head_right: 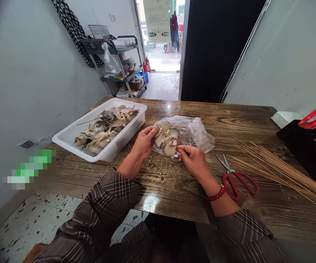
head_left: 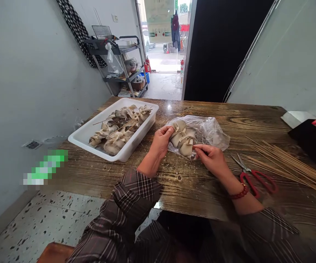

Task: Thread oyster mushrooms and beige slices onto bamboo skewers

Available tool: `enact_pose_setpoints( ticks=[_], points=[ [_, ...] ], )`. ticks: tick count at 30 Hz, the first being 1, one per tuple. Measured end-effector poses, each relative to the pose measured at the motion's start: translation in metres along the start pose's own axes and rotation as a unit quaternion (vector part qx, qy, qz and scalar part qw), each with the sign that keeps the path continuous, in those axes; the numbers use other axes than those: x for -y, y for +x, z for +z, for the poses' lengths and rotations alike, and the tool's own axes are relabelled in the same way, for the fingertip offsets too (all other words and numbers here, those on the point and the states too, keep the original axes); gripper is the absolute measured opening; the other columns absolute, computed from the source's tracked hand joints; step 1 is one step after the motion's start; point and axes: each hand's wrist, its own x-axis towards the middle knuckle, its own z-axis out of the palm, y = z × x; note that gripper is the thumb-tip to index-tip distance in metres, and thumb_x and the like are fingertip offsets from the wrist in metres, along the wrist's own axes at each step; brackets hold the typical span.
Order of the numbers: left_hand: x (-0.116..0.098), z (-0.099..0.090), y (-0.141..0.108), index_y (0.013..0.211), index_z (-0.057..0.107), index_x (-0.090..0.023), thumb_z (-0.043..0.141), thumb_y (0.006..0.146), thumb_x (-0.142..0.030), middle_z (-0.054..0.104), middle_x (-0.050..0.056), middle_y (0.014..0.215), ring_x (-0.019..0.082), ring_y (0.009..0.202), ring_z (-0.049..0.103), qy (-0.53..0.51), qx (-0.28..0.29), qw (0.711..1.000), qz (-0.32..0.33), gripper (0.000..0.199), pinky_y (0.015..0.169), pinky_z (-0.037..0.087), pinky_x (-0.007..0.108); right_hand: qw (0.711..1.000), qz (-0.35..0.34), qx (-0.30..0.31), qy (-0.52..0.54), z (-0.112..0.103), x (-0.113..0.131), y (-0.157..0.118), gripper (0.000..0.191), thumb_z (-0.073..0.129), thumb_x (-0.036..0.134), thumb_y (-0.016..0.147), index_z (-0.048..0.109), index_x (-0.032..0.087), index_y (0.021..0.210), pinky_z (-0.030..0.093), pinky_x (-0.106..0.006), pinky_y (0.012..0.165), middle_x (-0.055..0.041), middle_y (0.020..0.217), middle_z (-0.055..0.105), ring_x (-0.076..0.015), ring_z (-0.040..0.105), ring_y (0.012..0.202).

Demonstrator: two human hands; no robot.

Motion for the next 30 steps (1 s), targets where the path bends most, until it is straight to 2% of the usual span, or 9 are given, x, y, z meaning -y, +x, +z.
enact_pose_setpoints(
  ticks=[3, 6, 11, 21, 25, 28, 30],
  points=[
    [0.001, 0.001, -0.001, 0.072, 0.071, -0.014, 0.086, 0.057, -0.034, 0.065, -0.002, 0.068, 0.008, 0.065, 0.052, 0.012, -0.002, 1.0, 0.012, 0.029, 0.065, 0.04, 0.02, 0.998, -0.05, -0.038, -0.03, 0.002, 0.001, -0.002, 0.026, 0.054, 0.03, 0.09, 0.077, 0.019, 0.094, 0.054, -0.034, 0.075, -0.0068, 0.084, 0.077, -0.0216, 0.071, 0.079],
    [0.0, 0.002, -0.003, 0.069, 0.07, -0.014, 0.086, 0.055, -0.033, 0.063, -0.002, 0.066, 0.008, 0.063, 0.052, -0.001, -0.005, 1.0, 0.0, 0.029, 0.064, 0.04, 0.02, 0.995, -0.071, -0.058, -0.046, 0.004, 0.0, -0.003, 0.025, 0.053, 0.028, 0.09, 0.076, 0.02, 0.093, 0.055, -0.035, 0.077, -0.008, 0.092, 0.078, -0.0226, 0.072, 0.084],
    [-0.002, 0.006, -0.005, 0.066, 0.068, -0.014, 0.088, 0.05, -0.031, 0.064, -0.002, 0.065, 0.008, 0.063, 0.053, -0.029, -0.005, 0.999, -0.018, 0.03, 0.063, 0.041, 0.02, 0.991, -0.093, -0.07, -0.067, 0.004, 0.001, -0.004, 0.024, 0.053, 0.027, 0.091, 0.075, 0.02, 0.093, 0.056, -0.035, 0.077, -0.0075, 0.091, 0.078, -0.0223, 0.073, 0.083],
    [0.001, 0.009, -0.005, 0.065, 0.067, -0.013, 0.089, 0.052, -0.031, 0.063, -0.003, 0.064, 0.006, 0.06, 0.051, -0.023, 0.0, 0.999, -0.029, 0.031, 0.059, 0.04, 0.018, 0.987, -0.102, -0.092, -0.083, 0.008, 0.002, -0.003, 0.024, 0.052, 0.026, 0.091, 0.075, 0.021, 0.09, 0.056, -0.034, 0.078, -0.007, 0.089, 0.077, -0.0215, 0.072, 0.081],
    [0.002, 0.009, -0.003, 0.065, 0.066, -0.014, 0.087, 0.056, -0.03, 0.062, -0.002, 0.064, 0.007, 0.059, 0.051, -0.006, 0.0, 1.0, -0.029, 0.028, 0.058, 0.041, 0.019, 0.991, -0.086, -0.069, -0.077, 0.005, 0.003, 0.001, 0.024, 0.052, 0.026, 0.091, 0.075, 0.02, 0.089, 0.055, -0.032, 0.075, -0.0059, 0.085, 0.077, -0.0203, 0.071, 0.078],
    [0.002, 0.01, -0.001, 0.075, 0.069, -0.016, 0.084, 0.062, -0.029, 0.065, -0.001, 0.073, 0.009, 0.065, 0.056, 0.004, 0.005, 1.0, -0.026, 0.024, 0.064, 0.044, 0.021, 0.993, -0.071, -0.064, -0.063, -0.004, 0.006, 0.005, 0.025, 0.052, 0.027, 0.091, 0.075, 0.02, 0.092, 0.053, -0.031, 0.075, -0.0052, 0.083, 0.076, -0.0195, 0.07, 0.078],
    [0.001, 0.011, -0.002, 0.087, 0.071, -0.018, 0.081, 0.067, -0.031, 0.068, 0.001, 0.081, 0.01, 0.071, 0.059, 0.025, 0.021, 0.999, -0.023, 0.026, 0.068, 0.046, 0.023, 0.992, -0.056, -0.1, -0.057, -0.013, 0.008, 0.009, 0.025, 0.053, 0.029, 0.091, 0.075, 0.02, 0.092, 0.052, -0.031, 0.074, -0.0044, 0.081, 0.075, -0.019, 0.069, 0.076]
  ],
)
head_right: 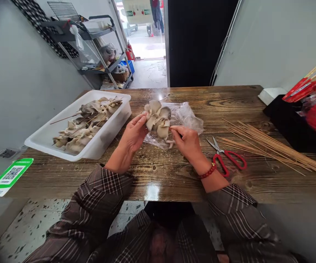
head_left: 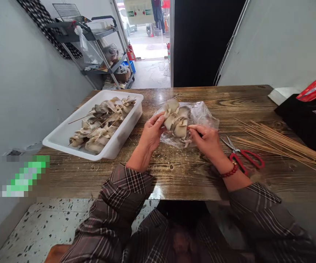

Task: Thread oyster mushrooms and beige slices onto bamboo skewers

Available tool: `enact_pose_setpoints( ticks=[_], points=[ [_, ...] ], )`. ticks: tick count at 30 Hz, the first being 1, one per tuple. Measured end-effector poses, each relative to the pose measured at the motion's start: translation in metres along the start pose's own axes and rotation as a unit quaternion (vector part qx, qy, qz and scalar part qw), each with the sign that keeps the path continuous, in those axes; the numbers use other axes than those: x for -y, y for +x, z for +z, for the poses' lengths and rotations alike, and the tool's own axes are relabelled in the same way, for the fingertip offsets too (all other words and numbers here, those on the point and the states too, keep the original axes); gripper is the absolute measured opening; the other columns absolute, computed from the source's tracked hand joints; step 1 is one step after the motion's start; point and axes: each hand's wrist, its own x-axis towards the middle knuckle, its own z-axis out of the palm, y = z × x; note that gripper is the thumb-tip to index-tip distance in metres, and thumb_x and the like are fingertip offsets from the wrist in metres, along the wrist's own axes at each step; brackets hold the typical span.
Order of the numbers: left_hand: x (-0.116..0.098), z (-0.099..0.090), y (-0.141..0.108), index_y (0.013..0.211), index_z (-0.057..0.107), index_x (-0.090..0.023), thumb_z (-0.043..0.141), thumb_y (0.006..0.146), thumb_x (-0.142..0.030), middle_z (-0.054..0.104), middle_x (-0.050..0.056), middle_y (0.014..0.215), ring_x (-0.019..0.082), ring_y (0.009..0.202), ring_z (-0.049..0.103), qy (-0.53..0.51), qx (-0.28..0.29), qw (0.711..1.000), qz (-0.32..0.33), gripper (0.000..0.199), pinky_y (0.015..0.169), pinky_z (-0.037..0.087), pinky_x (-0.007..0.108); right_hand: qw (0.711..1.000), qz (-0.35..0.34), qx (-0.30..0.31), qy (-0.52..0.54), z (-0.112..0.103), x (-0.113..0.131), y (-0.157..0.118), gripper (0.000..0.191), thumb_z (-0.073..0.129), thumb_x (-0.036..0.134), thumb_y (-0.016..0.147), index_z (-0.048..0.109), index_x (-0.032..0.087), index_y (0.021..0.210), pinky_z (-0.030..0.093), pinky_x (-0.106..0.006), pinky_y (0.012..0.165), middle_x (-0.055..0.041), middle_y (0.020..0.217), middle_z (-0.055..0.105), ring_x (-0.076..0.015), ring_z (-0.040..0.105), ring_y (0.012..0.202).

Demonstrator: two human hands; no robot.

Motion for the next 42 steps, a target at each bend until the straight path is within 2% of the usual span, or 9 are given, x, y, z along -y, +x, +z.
enact_pose_setpoints(
  ticks=[4, 10, 16, 20, 27, 30, 33, 37, 42],
  points=[
    [-0.001, 0.003, -0.005, 0.092, 0.073, -0.017, 0.076, 0.073, -0.035, 0.07, 0.004, 0.083, 0.013, 0.074, 0.06, 0.159, 0.057, 0.985, 0.041, 0.026, 0.073, 0.047, 0.026, 0.995, 0.033, -0.097, 0.004, -0.017, 0.0, 0.009, 0.024, 0.054, 0.03, 0.09, 0.075, 0.02, 0.09, 0.05, -0.031, 0.07, -0.0014, 0.068, 0.07, -0.0171, 0.065, 0.066],
    [0.005, 0.005, -0.011, 0.082, 0.075, -0.019, 0.067, 0.077, -0.023, 0.071, 0.005, 0.08, 0.016, 0.074, 0.058, 0.425, 0.219, 0.872, 0.1, 0.011, 0.067, 0.041, 0.025, 0.983, 0.06, -0.155, 0.073, -0.023, -0.004, 0.012, 0.025, 0.055, 0.032, 0.089, 0.074, 0.017, 0.091, 0.046, -0.027, 0.061, -0.0003, 0.063, 0.066, -0.014, 0.06, 0.06],
    [0.021, 0.007, -0.016, 0.09, 0.074, -0.021, 0.07, 0.069, -0.015, 0.057, -0.002, 0.062, 0.012, 0.055, 0.046, 0.496, 0.26, 0.823, 0.095, 0.023, 0.059, 0.038, 0.025, 0.987, 0.071, -0.13, 0.065, -0.021, 0.003, 0.012, 0.025, 0.053, 0.031, 0.09, 0.074, 0.017, 0.09, 0.046, -0.025, 0.061, 0.0004, 0.062, 0.065, -0.0126, 0.059, 0.059],
    [0.025, 0.012, -0.022, 0.098, 0.075, -0.025, 0.074, 0.065, -0.014, 0.058, -0.001, 0.07, 0.013, 0.058, 0.049, 0.516, 0.294, 0.799, 0.095, 0.034, 0.063, 0.039, 0.026, 0.988, 0.072, -0.124, 0.057, -0.021, 0.003, 0.011, 0.025, 0.053, 0.032, 0.09, 0.074, 0.017, 0.092, 0.046, -0.025, 0.06, 0.0004, 0.063, 0.065, -0.0127, 0.059, 0.059],
    [0.022, 0.019, -0.031, 0.082, 0.073, -0.023, 0.059, 0.083, -0.022, 0.06, 0.007, 0.09, 0.018, 0.076, 0.057, 0.624, 0.253, 0.724, 0.149, 0.014, 0.071, 0.042, 0.028, 0.99, 0.063, -0.117, 0.041, -0.019, 0.004, 0.01, 0.026, 0.053, 0.033, 0.09, 0.075, 0.018, 0.089, 0.048, -0.027, 0.063, -0.0001, 0.064, 0.067, -0.0143, 0.061, 0.06],
    [0.017, 0.013, -0.026, 0.083, 0.071, -0.023, 0.059, 0.082, -0.021, 0.063, 0.008, 0.096, 0.019, 0.081, 0.059, 0.614, 0.175, 0.753, 0.161, 0.012, 0.075, 0.043, 0.029, 0.99, 0.068, -0.118, 0.043, -0.019, 0.005, 0.01, 0.027, 0.053, 0.033, 0.09, 0.075, 0.018, 0.09, 0.049, -0.027, 0.064, -0.0008, 0.064, 0.068, -0.015, 0.062, 0.061],
    [0.012, 0.004, -0.017, 0.083, 0.073, -0.023, 0.066, 0.078, -0.022, 0.067, 0.006, 0.088, 0.019, 0.08, 0.061, 0.504, 0.083, 0.847, 0.15, 0.009, 0.073, 0.044, 0.027, 0.99, 0.071, -0.11, 0.054, -0.019, 0.005, 0.008, 0.027, 0.053, 0.034, 0.09, 0.075, 0.018, 0.092, 0.048, -0.028, 0.063, -0.0012, 0.065, 0.068, -0.0151, 0.061, 0.061],
    [0.004, -0.004, -0.009, 0.078, 0.073, -0.017, 0.071, 0.074, -0.029, 0.067, 0.003, 0.068, 0.015, 0.059, 0.062, 0.256, 0.016, 0.965, 0.051, 0.013, 0.057, 0.045, 0.025, 0.993, 0.064, -0.078, 0.062, -0.018, 0.005, 0.005, 0.027, 0.054, 0.035, 0.089, 0.075, 0.018, 0.092, 0.049, -0.029, 0.064, -0.0015, 0.066, 0.068, -0.0161, 0.062, 0.062],
    [-0.009, -0.008, -0.006, 0.081, 0.07, -0.013, 0.08, 0.064, -0.025, 0.067, 0.002, 0.069, 0.009, 0.055, 0.061, 0.018, -0.014, 1.0, -0.008, 0.023, 0.056, 0.05, 0.022, 0.997, 0.044, -0.001, 0.06, -0.015, 0.006, 0.001, 0.026, 0.057, 0.038, 0.087, 0.076, 0.02, 0.089, 0.049, -0.029, 0.061, -0.0012, 0.063, 0.069, -0.0166, 0.063, 0.06]
  ],
)
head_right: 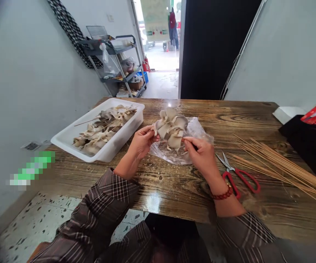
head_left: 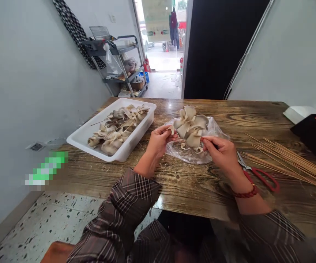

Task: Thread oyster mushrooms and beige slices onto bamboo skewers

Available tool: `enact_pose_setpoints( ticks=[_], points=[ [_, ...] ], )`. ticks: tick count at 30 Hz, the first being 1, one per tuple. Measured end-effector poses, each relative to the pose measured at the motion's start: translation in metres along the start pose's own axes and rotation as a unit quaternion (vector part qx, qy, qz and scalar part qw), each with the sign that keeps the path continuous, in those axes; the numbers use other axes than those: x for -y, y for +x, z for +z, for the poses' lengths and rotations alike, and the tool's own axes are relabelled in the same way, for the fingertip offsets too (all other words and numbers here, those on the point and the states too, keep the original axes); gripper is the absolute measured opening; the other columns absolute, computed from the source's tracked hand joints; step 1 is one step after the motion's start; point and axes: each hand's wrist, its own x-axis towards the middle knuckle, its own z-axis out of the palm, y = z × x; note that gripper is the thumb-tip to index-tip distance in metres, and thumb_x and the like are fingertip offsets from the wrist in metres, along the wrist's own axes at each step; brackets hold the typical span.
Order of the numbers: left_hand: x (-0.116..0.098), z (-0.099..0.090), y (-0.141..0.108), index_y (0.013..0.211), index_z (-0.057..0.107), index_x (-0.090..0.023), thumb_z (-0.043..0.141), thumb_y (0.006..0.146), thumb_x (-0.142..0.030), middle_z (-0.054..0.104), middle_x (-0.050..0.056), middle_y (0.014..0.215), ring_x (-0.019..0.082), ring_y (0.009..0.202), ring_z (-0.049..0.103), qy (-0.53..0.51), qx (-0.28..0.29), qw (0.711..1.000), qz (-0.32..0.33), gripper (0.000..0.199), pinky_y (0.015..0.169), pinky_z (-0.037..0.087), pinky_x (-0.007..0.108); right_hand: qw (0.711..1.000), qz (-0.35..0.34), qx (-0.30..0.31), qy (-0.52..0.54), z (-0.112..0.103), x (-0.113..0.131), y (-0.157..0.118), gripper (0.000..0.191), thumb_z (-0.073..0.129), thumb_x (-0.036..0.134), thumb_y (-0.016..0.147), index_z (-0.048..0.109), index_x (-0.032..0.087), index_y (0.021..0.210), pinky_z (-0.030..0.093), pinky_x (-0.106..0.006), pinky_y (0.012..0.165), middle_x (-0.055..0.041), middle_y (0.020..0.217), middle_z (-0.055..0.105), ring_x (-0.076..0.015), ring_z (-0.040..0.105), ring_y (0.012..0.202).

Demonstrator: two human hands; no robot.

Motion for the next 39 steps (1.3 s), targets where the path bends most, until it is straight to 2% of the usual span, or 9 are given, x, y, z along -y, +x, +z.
enact_pose_setpoints(
  ticks=[7, 11, 14, 20, 24, 27, 31, 34, 39],
  points=[
    [-0.013, -0.009, 0.003, 0.087, 0.072, -0.013, 0.066, 0.065, -0.007, 0.07, 0.002, 0.077, 0.008, 0.065, 0.063, -0.09, -0.034, 0.995, -0.003, 0.023, 0.064, 0.05, 0.02, 0.997, -0.016, 0.077, -0.011, 0.004, -0.01, -0.004, 0.029, 0.056, 0.04, 0.088, 0.076, 0.019, 0.092, 0.051, -0.03, 0.061, -0.0022, 0.064, 0.07, -0.0178, 0.064, 0.06],
    [-0.018, -0.01, 0.001, 0.089, 0.071, -0.011, 0.061, 0.072, -0.014, 0.071, 0.006, 0.08, 0.013, 0.077, 0.067, -0.133, -0.014, 0.991, -0.001, 0.019, 0.076, 0.052, 0.025, 0.997, -0.01, 0.079, -0.019, 0.005, -0.015, -0.005, 0.029, 0.056, 0.039, 0.088, 0.076, 0.019, 0.092, 0.051, -0.031, 0.063, -0.0033, 0.067, 0.071, -0.019, 0.066, 0.064],
    [-0.018, -0.012, 0.001, 0.087, 0.07, -0.011, 0.062, 0.08, -0.024, 0.071, 0.008, 0.083, 0.015, 0.079, 0.068, -0.139, -0.01, 0.99, -0.008, 0.017, 0.076, 0.052, 0.027, 0.997, -0.007, 0.072, -0.027, 0.005, -0.017, -0.005, 0.029, 0.057, 0.04, 0.088, 0.076, 0.019, 0.091, 0.051, -0.031, 0.063, -0.0028, 0.066, 0.071, -0.0192, 0.066, 0.064],
    [-0.013, -0.013, 0.003, 0.085, 0.071, -0.012, 0.069, 0.077, -0.021, 0.072, 0.009, 0.081, 0.014, 0.077, 0.066, -0.103, -0.015, 0.994, -0.032, 0.012, 0.074, 0.052, 0.025, 0.997, 0.009, 0.07, -0.012, 0.007, -0.019, -0.005, 0.029, 0.059, 0.041, 0.086, 0.076, 0.018, 0.091, 0.051, -0.032, 0.065, -0.003, 0.066, 0.071, -0.0191, 0.065, 0.065],
    [-0.01, -0.014, 0.005, 0.079, 0.069, -0.013, 0.066, 0.081, -0.019, 0.069, 0.007, 0.074, 0.012, 0.073, 0.064, -0.133, -0.039, 0.989, -0.054, 0.008, 0.072, 0.052, 0.024, 0.996, 0.046, 0.073, 0.025, 0.007, -0.017, -0.005, 0.032, 0.061, 0.044, 0.083, 0.076, 0.016, 0.089, 0.047, -0.028, 0.056, -0.0023, 0.061, 0.067, -0.0162, 0.06, 0.057],
    [-0.01, -0.014, 0.007, 0.074, 0.064, -0.012, 0.06, 0.082, -0.014, 0.067, 0.006, 0.074, 0.012, 0.074, 0.064, -0.182, -0.077, 0.979, -0.057, 0.009, 0.079, 0.053, 0.025, 0.988, 0.103, 0.093, 0.069, 0.007, -0.016, -0.005, 0.037, 0.063, 0.048, 0.081, 0.076, 0.015, 0.091, 0.039, -0.024, 0.045, -0.0013, 0.06, 0.064, -0.0118, 0.05, 0.047],
    [-0.01, -0.016, 0.009, 0.075, 0.062, -0.01, 0.051, 0.074, -0.001, 0.065, 0.006, 0.078, 0.012, 0.079, 0.065, -0.219, -0.077, 0.971, -0.048, 0.014, 0.088, 0.05, 0.027, 0.978, 0.144, 0.103, 0.108, 0.008, -0.017, -0.005, 0.042, 0.067, 0.052, 0.078, 0.075, 0.013, 0.092, 0.035, -0.023, 0.043, -0.0006, 0.059, 0.062, -0.0095, 0.047, 0.044],
    [-0.008, -0.018, 0.01, 0.073, 0.063, -0.01, 0.048, 0.062, 0.007, 0.067, 0.007, 0.08, 0.013, 0.08, 0.065, -0.188, -0.067, 0.979, -0.041, 0.025, 0.09, 0.049, 0.027, 0.977, 0.15, 0.101, 0.114, 0.008, -0.018, -0.005, 0.043, 0.068, 0.053, 0.076, 0.075, 0.013, 0.091, 0.035, -0.022, 0.042, -0.0003, 0.058, 0.061, -0.0089, 0.045, 0.043],
    [-0.004, -0.018, 0.01, 0.069, 0.067, -0.01, 0.061, 0.063, 0.001, 0.07, 0.007, 0.081, 0.013, 0.081, 0.065, -0.128, -0.055, 0.99, -0.009, 0.014, 0.086, 0.049, 0.027, 0.978, 0.147, 0.104, 0.105, 0.008, -0.017, -0.005, 0.043, 0.067, 0.053, 0.077, 0.076, 0.014, 0.091, 0.036, -0.023, 0.043, -0.0012, 0.059, 0.062, -0.0095, 0.046, 0.044]
  ],
)
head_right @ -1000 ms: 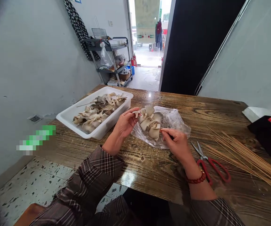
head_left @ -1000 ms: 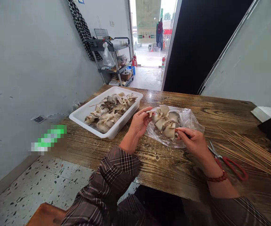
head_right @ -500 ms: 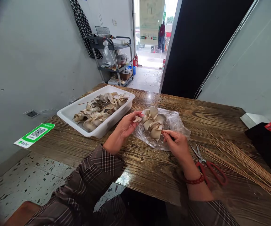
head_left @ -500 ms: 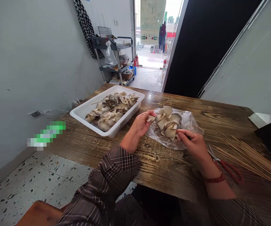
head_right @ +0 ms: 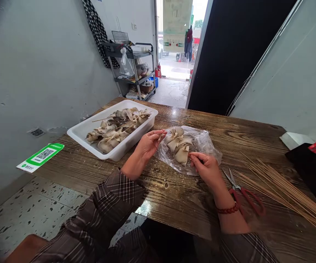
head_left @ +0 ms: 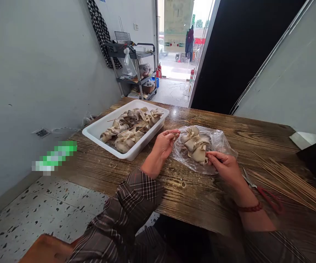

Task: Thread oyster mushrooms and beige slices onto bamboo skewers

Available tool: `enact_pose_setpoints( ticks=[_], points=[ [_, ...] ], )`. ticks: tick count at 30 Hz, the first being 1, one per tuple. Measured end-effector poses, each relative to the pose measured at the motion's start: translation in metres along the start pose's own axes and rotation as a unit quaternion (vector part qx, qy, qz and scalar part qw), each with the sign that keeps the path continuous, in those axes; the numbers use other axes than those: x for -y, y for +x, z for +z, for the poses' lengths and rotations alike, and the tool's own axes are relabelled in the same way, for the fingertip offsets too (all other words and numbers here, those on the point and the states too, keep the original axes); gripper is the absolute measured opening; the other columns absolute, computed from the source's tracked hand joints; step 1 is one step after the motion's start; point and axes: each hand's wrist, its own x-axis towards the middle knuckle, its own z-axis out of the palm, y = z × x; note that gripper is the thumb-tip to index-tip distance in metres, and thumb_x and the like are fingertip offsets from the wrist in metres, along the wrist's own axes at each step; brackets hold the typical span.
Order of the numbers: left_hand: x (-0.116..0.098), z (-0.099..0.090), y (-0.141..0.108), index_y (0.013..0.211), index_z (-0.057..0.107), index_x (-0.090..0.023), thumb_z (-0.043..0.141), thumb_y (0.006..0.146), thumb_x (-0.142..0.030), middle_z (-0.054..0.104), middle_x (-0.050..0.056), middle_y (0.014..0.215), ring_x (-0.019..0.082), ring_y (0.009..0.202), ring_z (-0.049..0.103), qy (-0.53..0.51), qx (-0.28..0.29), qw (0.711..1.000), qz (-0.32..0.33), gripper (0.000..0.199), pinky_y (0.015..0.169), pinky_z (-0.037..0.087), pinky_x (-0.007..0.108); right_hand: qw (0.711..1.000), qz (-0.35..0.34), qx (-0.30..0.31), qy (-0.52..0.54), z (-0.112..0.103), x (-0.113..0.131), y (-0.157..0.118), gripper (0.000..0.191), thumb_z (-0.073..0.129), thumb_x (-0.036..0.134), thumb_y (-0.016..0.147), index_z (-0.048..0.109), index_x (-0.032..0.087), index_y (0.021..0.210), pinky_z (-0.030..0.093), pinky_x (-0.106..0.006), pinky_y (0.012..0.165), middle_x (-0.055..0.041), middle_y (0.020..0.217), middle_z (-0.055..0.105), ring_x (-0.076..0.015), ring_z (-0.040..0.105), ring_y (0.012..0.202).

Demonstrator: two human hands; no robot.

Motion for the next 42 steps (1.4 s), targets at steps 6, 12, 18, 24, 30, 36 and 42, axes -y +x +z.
enact_pose_setpoints(
  ticks=[6, 12, 18, 24, 30, 36, 42],
  points=[
    [-0.0018, -0.0003, -0.0038, 0.084, 0.074, -0.015, 0.078, 0.066, -0.019, 0.065, 0.0, 0.072, 0.007, 0.059, 0.056, 0.093, -0.026, 0.994, 0.04, 0.018, 0.048, 0.034, 0.017, 0.999, -0.021, 0.019, -0.032, -0.0003, 0.0017, -0.0002, 0.04, 0.063, 0.049, 0.08, 0.077, 0.013, 0.092, 0.036, -0.023, 0.043, -0.0024, 0.06, 0.063, -0.0105, 0.047, 0.046],
    [-0.0041, 0.0019, -0.004, 0.092, 0.072, -0.014, 0.074, 0.072, -0.015, 0.063, 0.0, 0.068, 0.006, 0.053, 0.055, 0.041, -0.01, 0.999, 0.004, 0.02, 0.045, 0.034, 0.017, 0.998, -0.027, 0.031, -0.044, 0.0014, 0.0017, -0.0014, 0.038, 0.062, 0.047, 0.081, 0.077, 0.014, 0.091, 0.037, -0.023, 0.045, -0.0024, 0.059, 0.062, -0.0111, 0.048, 0.048],
    [-0.0072, 0.0065, -0.0059, 0.089, 0.069, -0.011, 0.057, 0.088, -0.021, 0.07, 0.006, 0.076, 0.013, 0.07, 0.067, -0.03, -0.007, 0.999, -0.007, 0.016, 0.072, 0.054, 0.027, 0.996, -0.032, 0.038, -0.07, 0.003, 0.0052, -0.0029, 0.04, 0.059, 0.047, 0.083, 0.077, 0.013, 0.093, 0.036, -0.024, 0.048, -0.0033, 0.062, 0.064, -0.0122, 0.049, 0.051],
    [-0.0066, 0.0058, -0.0073, 0.094, 0.065, -0.013, 0.064, 0.079, -0.01, 0.07, 0.004, 0.073, 0.014, 0.066, 0.068, -0.033, -0.01, 0.999, -0.02, 0.015, 0.074, 0.055, 0.03, 0.994, -0.036, 0.042, -0.097, 0.0036, 0.0082, -0.0038, 0.04, 0.058, 0.047, 0.082, 0.077, 0.012, 0.092, 0.038, -0.026, 0.05, -0.0037, 0.061, 0.065, -0.0135, 0.051, 0.052],
    [-0.0022, 0.0067, -0.009, 0.093, 0.067, -0.011, 0.072, 0.07, -0.008, 0.072, 0.005, 0.078, 0.014, 0.074, 0.069, -0.034, 0.039, 0.998, -0.021, 0.023, 0.082, 0.052, 0.029, 0.996, -0.026, 0.003, -0.086, 0.004, 0.006, -0.0016, 0.041, 0.059, 0.047, 0.08, 0.077, 0.013, 0.09, 0.039, -0.025, 0.049, -0.0043, 0.06, 0.066, -0.0139, 0.051, 0.051],
    [0.0001, 0.005, -0.0086, 0.089, 0.067, -0.011, 0.074, 0.068, -0.007, 0.071, 0.006, 0.083, 0.013, 0.078, 0.067, -0.012, 0.071, 0.997, -0.015, 0.023, 0.077, 0.049, 0.025, 0.996, -0.025, -0.009, -0.089, 0.0029, 0.004, -0.0001, 0.039, 0.059, 0.047, 0.08, 0.077, 0.014, 0.089, 0.039, -0.025, 0.047, -0.0037, 0.059, 0.066, -0.0135, 0.049, 0.049],
    [-0.0022, 0.0037, -0.0067, 0.082, 0.062, -0.014, 0.076, 0.066, -0.008, 0.066, 0.0, 0.075, 0.012, 0.073, 0.067, 0.002, 0.037, 0.999, -0.002, 0.023, 0.072, 0.049, 0.024, 0.995, -0.037, -0.008, -0.088, 0.0018, 0.0034, -0.0006, 0.038, 0.06, 0.047, 0.081, 0.077, 0.014, 0.089, 0.04, -0.026, 0.048, -0.0041, 0.059, 0.067, -0.0149, 0.053, 0.052]
  ],
)
